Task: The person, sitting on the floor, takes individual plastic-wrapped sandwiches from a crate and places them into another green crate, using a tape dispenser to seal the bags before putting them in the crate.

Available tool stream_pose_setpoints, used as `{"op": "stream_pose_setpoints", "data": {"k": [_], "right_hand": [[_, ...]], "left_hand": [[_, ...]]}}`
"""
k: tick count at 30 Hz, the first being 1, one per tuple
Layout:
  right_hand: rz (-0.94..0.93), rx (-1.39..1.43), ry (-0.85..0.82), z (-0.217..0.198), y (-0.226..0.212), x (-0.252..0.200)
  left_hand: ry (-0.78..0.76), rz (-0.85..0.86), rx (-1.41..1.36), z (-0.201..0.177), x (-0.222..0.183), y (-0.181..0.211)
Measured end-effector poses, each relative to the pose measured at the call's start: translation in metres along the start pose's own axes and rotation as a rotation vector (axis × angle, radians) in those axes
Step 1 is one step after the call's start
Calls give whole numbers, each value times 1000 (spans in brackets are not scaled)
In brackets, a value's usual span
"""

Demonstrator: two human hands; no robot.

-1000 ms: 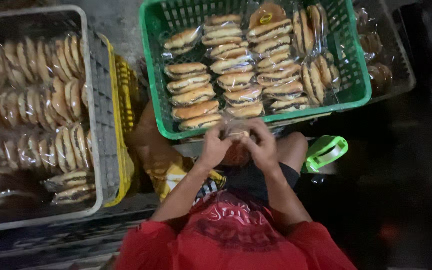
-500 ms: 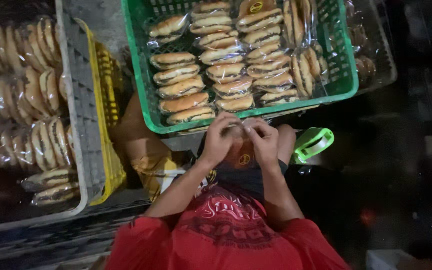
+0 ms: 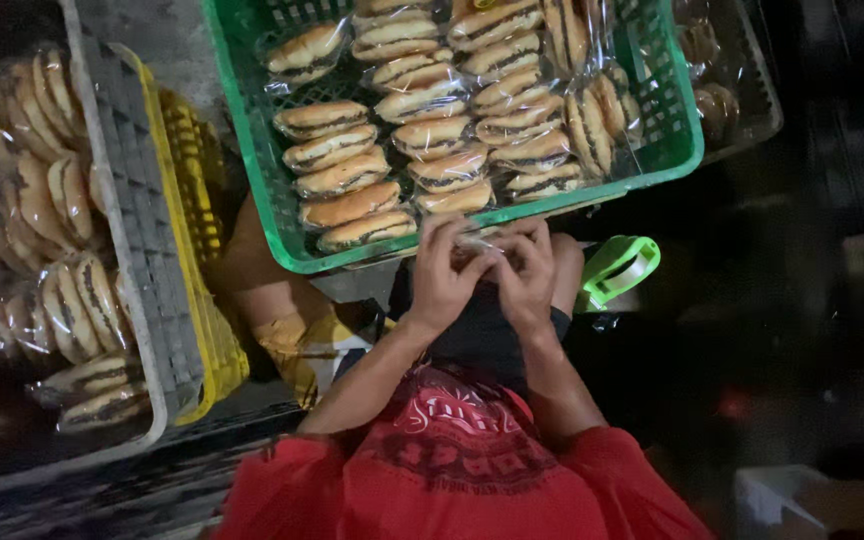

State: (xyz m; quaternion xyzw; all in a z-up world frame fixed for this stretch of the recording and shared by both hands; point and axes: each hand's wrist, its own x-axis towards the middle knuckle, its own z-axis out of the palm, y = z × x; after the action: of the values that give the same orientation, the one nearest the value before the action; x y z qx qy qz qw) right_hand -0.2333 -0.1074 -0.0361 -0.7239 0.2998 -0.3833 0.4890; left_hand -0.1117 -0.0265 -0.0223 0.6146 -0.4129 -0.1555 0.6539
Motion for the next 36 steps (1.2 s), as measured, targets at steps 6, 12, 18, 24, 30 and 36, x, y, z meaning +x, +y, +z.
{"op": "stream_pose_setpoints", "data": {"k": [6,12,18,24,30,36], "right_hand": [[50,373,155,4,17,-10],[26,522,335,-5,20,-38],[386,-111,907,-131,152,-77],[982,123,622,-191,272,-124],[833,-231,520,-174,269,-163],[744,-159,263,-130,160,-110]], "left_hand": [[-14,-27,-102,14,-5,-10],[-95,-126,0,40,-21,-3],[-150,-331,-21,36,-27,-16],[-199,-173,34,38,-37,-17],[-176,-97,96,27,-27,-22],[-178,-60,157,33,-18,-30]]}}
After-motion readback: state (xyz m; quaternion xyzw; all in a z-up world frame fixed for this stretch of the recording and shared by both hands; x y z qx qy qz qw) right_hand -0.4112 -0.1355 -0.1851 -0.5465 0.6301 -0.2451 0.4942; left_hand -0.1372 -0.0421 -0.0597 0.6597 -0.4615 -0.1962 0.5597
